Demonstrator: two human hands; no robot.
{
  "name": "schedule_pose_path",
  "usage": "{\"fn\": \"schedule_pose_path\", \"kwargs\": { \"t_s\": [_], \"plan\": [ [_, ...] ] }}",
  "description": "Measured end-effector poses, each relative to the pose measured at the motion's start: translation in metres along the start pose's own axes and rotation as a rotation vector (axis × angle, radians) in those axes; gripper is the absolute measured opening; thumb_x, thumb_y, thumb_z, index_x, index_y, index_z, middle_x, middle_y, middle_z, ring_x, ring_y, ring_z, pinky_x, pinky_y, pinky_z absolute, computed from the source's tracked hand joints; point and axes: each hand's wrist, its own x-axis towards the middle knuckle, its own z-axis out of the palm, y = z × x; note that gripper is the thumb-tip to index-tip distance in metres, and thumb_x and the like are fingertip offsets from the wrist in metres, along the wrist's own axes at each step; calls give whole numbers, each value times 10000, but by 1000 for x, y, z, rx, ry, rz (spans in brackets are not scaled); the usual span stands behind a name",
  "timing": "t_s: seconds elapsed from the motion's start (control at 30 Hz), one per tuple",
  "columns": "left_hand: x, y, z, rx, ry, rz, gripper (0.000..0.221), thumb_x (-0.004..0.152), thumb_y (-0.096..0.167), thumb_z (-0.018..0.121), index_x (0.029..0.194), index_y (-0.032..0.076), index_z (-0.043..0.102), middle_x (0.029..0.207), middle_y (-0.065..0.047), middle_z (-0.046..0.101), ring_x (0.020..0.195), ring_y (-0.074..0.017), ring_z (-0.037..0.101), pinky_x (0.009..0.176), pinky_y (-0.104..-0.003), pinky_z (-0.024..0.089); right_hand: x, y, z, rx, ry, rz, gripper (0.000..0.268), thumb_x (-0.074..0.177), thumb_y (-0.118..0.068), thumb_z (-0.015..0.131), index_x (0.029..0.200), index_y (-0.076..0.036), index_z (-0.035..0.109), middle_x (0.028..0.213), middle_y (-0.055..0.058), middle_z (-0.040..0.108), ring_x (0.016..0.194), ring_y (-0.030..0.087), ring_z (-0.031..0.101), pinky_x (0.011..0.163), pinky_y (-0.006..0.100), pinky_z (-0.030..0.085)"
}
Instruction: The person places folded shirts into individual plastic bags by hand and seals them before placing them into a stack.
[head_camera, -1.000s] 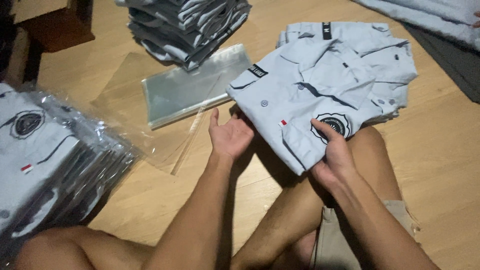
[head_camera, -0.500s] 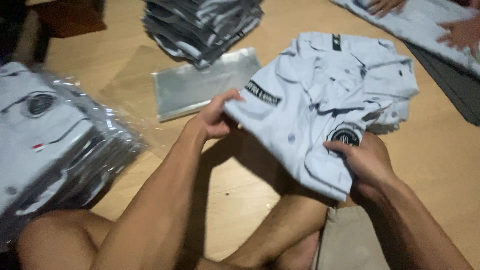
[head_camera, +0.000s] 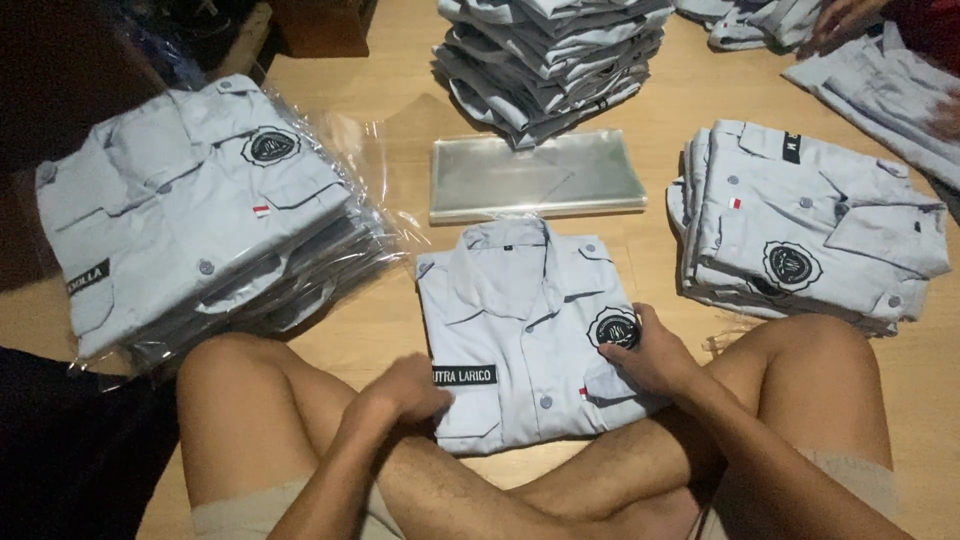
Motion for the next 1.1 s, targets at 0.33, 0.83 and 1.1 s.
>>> {"fn": "schedule_pose_path", "kwargs": {
  "t_s": [0.33, 0.83, 1.1],
  "plan": [
    [16, 81, -104, -130, 562, -63, 178, 913, 46, 676, 1038, -69, 726, 844, -248, 725, 846, -387, 750, 654, -470, 592, -65, -43, -8, -111, 50, -2, 806, 996, -350, 595, 1606, -53, 160, 1339, 345, 615, 1255, 471, 629, 1064, 591, 490],
    [62, 103, -125, -160, 742, -263, 368, 854, 142, 832, 1123, -40, 659, 992, -211, 700, 1073, -399, 709, 935, -556, 538, -82, -66, -25, -66, 4, -3, 782, 991, -338, 566, 1609, -59, 176, 1439, 342, 535, 1328, 464, 562, 1085, 580, 481],
    [84, 98, -118, -1177, 1026, -112, 85, 892, 170, 777, 945, 107, 799, 570, -29, 581, 502, -110, 531, 484, -253, 395, -76, -57, -15, -96, 27, -24, 790, 981, -335, 580, 1607, -57, 187, 1419, 346, 553, 1296, 476, 589, 1055, 588, 497]
  ]
}}
